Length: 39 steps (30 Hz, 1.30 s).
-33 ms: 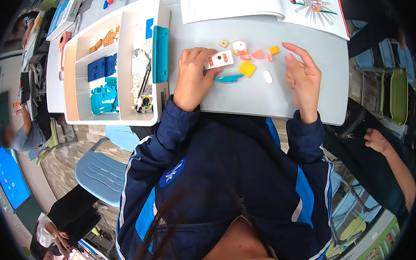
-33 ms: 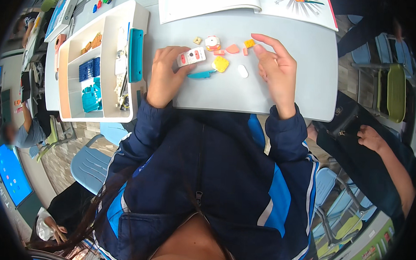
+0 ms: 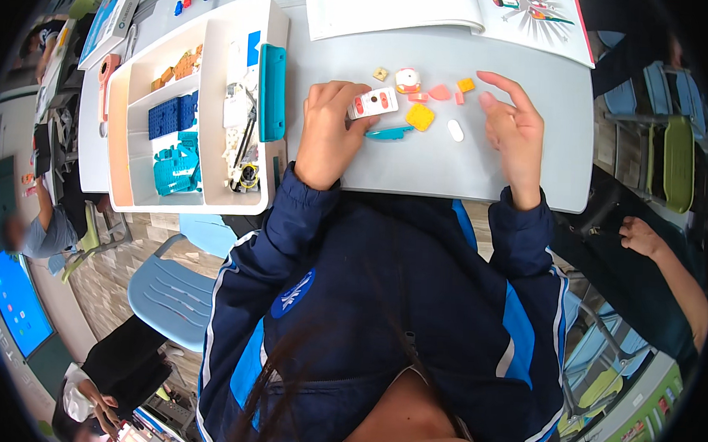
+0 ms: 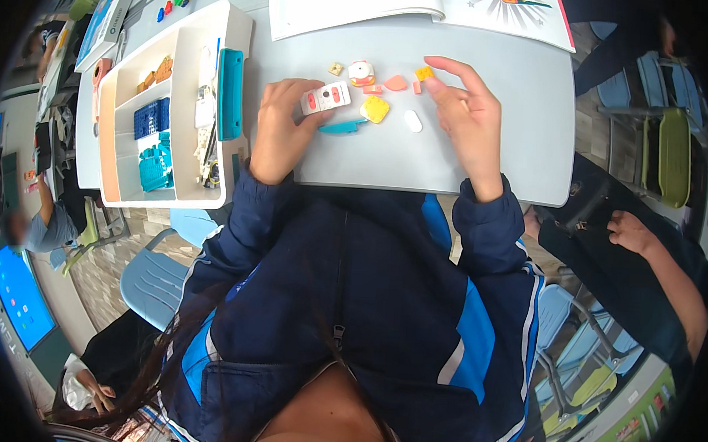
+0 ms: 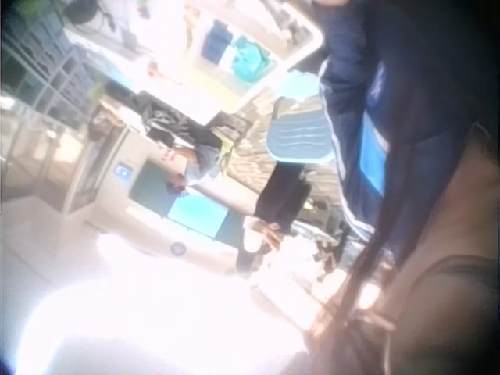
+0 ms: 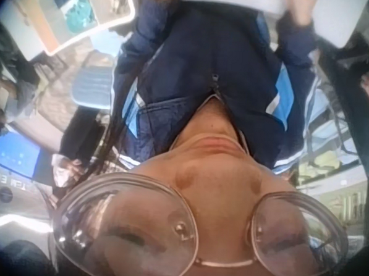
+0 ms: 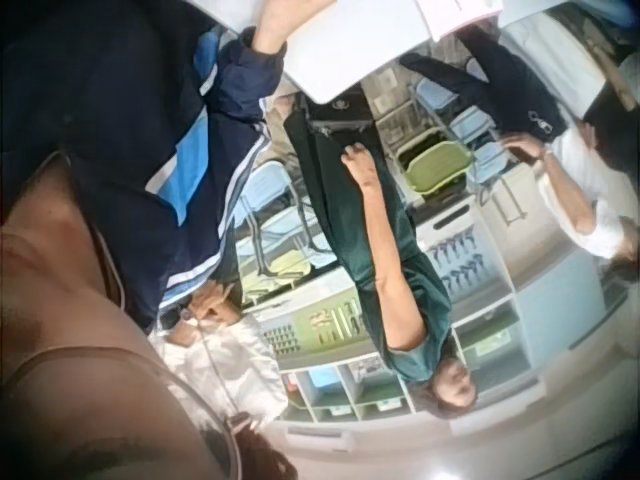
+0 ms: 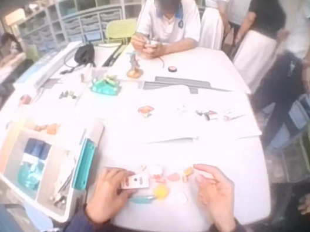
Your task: The person assembles small plastic toy parts at a table. They open a compartmentalized tray, select colorful pieces, and connect them by hand while referencing an instruction booklet. The person repeatedly picks, aligns, and snaps parts together, occasionally adjusting the booklet and tray.
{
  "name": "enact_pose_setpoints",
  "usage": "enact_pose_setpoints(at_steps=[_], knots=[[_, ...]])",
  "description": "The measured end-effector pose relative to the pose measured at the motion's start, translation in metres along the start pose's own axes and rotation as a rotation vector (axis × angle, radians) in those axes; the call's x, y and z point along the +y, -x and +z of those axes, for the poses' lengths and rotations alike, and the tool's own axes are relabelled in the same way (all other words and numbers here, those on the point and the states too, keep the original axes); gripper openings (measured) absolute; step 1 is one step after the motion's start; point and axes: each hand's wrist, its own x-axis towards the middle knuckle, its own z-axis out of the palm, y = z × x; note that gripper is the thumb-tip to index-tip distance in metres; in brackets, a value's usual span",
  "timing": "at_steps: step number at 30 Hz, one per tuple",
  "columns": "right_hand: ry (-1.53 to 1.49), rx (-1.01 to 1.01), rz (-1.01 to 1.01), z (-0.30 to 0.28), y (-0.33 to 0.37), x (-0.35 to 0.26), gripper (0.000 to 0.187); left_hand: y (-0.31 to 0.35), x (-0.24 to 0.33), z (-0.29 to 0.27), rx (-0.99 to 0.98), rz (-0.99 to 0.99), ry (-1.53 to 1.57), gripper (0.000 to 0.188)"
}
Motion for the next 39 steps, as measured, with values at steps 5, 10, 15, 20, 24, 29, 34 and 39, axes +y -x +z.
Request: enact_pose_setpoints(at_steps=[5, 10, 15, 20, 24, 29, 34, 39], knots=[[0.548, -0.259, -0.325, 0.031, -0.012, 0.000, 0.026, 0.001, 0.007, 0.001, 0.035, 0.011, 0.158, 0.037], [0.882, -0.341, -0.681, 0.067, -0.033, 0.007, 0.016, 0.000, 0.008, 0.004, 0.155, 0.035, 0.294, 0.037], [0.983, -0.405, -0.610, 0.078, -0.034, 0.011, 0.011, 0.006, 0.003, 0.004, 0.166, -0.011, 0.316, 0.036], [1.003, -0.401, -0.627, 0.088, -0.036, 0.018, 0.014, 0.008, -0.006, 0.011, 0.198, -0.050, 0.389, 0.034], [1.059, -0.457, -0.620, 0.089, -0.043, 0.015, 0.015, 0.008, -0.013, 0.017, 0.220, -0.012, 0.220, 0.040], [1.250, -0.499, -0.631, 0.091, -0.047, 0.005, 0.020, 0.009, -0.017, 0.025, 0.248, -0.011, 0.280, 0.040], [1.230, -0.405, -0.696, 0.094, -0.043, 0.016, 0.023, 0.009, -0.013, 0.024, 0.253, -0.024, 0.273, 0.038], [1.056, -0.460, -0.652, 0.088, -0.049, 0.012, 0.017, 0.009, -0.014, 0.023, 0.235, -0.004, 0.252, 0.039]])
